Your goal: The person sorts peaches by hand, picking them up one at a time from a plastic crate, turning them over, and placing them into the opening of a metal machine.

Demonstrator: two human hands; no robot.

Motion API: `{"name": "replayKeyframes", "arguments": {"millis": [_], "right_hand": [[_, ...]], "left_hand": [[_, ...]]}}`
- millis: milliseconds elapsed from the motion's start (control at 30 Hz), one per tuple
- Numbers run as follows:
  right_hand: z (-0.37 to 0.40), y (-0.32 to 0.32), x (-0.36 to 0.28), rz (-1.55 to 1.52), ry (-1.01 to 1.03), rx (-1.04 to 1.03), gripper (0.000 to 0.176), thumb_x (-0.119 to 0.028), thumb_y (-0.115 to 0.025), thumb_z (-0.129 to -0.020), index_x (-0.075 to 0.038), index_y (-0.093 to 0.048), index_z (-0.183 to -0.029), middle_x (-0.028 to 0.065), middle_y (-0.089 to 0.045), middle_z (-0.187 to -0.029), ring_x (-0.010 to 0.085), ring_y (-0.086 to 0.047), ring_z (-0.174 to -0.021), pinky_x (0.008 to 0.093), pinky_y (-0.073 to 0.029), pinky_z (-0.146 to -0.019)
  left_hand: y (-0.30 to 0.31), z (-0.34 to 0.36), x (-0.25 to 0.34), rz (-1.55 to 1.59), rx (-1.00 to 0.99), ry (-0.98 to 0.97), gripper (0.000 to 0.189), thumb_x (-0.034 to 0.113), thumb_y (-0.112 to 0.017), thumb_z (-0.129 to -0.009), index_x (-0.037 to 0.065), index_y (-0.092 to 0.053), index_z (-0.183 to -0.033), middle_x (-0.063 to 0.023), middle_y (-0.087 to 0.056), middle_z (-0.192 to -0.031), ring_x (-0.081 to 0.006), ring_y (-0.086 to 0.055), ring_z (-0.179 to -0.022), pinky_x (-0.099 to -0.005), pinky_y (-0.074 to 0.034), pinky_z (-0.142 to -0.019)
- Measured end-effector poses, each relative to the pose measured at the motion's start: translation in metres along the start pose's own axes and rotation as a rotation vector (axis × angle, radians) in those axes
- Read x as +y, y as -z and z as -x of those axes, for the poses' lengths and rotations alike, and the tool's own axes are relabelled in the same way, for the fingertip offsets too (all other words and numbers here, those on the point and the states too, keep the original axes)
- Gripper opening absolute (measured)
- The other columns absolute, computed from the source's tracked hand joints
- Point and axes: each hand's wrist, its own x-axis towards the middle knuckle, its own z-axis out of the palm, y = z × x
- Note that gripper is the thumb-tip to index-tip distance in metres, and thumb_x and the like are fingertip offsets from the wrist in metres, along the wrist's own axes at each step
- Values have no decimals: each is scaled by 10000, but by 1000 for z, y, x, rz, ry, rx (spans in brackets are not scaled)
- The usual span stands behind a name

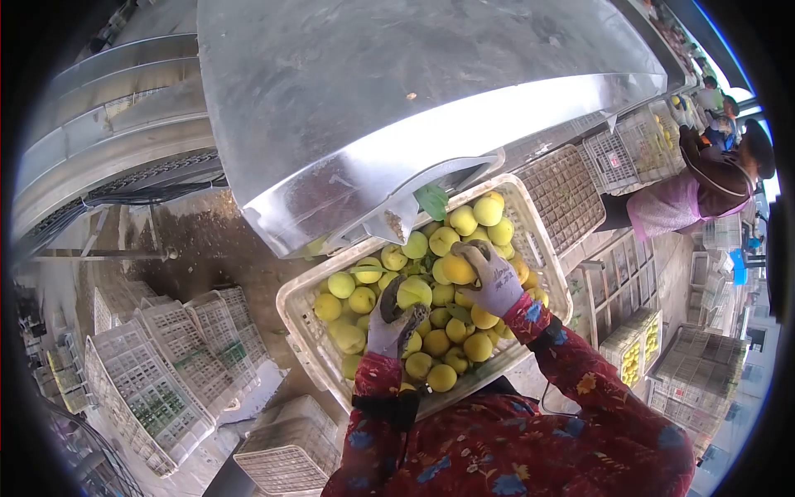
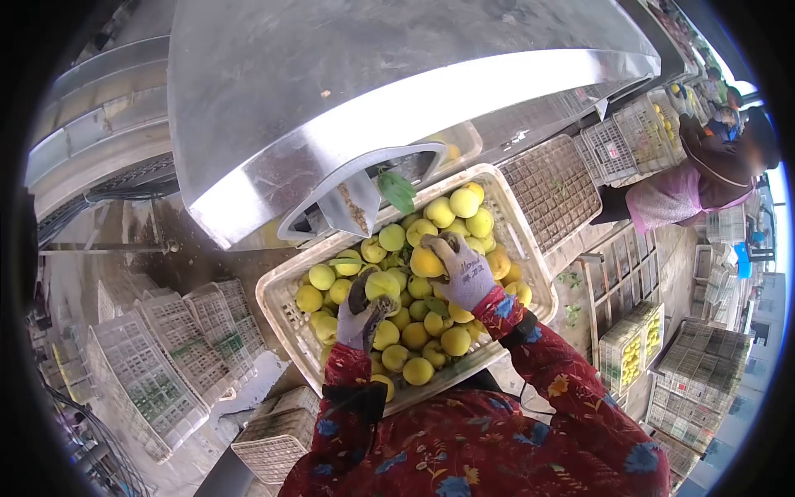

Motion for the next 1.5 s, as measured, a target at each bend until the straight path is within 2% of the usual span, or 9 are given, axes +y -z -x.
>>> {"name": "replayKeyframes", "arguments": {"millis": [100,267,567,600,733,1067,1233,1367,1500], "right_hand": [[15,24,-57,-178,146,50,702,-154,-825,-705,-111,-508,-1329,155,-554,-1278,362,-567,-1161,434,-496,-961],[21,30,-94,-395,130,168,721,-144,-875,-683,-60,-520,-1305,158,-554,-1314,338,-558,-1214,398,-495,-993],[-28,12,-105,-246,230,240,755,-300,-892,-640,-108,-550,-1285,165,-567,-1239,380,-528,-1152,457,-454,-975],[-32,11,-105,-230,194,238,755,-223,-905,-624,-58,-559,-1275,174,-581,-1234,372,-569,-1126,453,-477,-948],[-82,10,-97,176,317,365,580,-285,-788,-747,-44,-552,-1220,175,-590,-1191,383,-569,-1085,479,-465,-875],[-49,14,-126,8,516,237,719,-375,-820,-692,-38,-539,-1261,150,-568,-1204,361,-491,-1098,499,-361,-949],[-62,-2,-104,161,232,419,670,-365,-794,-729,-15,-545,-1243,176,-572,-1193,357,-508,-1087,504,-361,-937],[-119,-31,-75,388,321,486,567,-389,-762,-769,-20,-584,-1162,149,-594,-1166,367,-523,-1073,548,-349,-945],[-90,21,-92,20,178,510,473,-393,-745,-789,-94,-628,-1136,129,-616,-1089,362,-529,-1082,516,-397,-938]], "left_hand": [[-10,14,18,492,-123,-8,573,51,-633,-901,10,-417,-1431,-157,-538,-1349,-319,-550,-1232,-527,-476,-1042],[-21,34,55,447,-83,-90,781,163,-779,-802,48,-368,-1457,-134,-505,-1351,-318,-518,-1268,-539,-472,-1044],[11,32,76,386,-138,-198,688,19,-683,-846,13,-371,-1459,-148,-574,-1292,-254,-637,-1096,-392,-557,-937],[5,34,89,414,-122,-161,700,71,-766,-825,5,-400,-1418,-142,-605,-1212,-217,-662,-951,-317,-561,-719],[10,28,102,302,-104,-220,658,49,-703,-869,-8,-390,-1446,-133,-590,-1270,-215,-647,-1022,-321,-558,-757],[1,14,88,201,72,-20,586,133,-596,-965,-2,-360,-1484,-153,-538,-1349,-265,-603,-1148,-392,-548,-911],[-4,10,90,233,-100,-126,573,151,-618,-970,25,-389,-1480,-123,-593,-1290,-192,-616,-1127,-340,-536,-907],[27,6,56,-1186,91,-32,642,327,-701,-878,54,-460,-1407,-177,-537,-1345,-351,-578,-1153,-477,-471,-991],[19,-10,-12,-1802,-70,26,798,422,-763,-756,122,-447,-1425,-186,-557,-1287,-381,-523,-1197,-530,-423,-1007]]}}
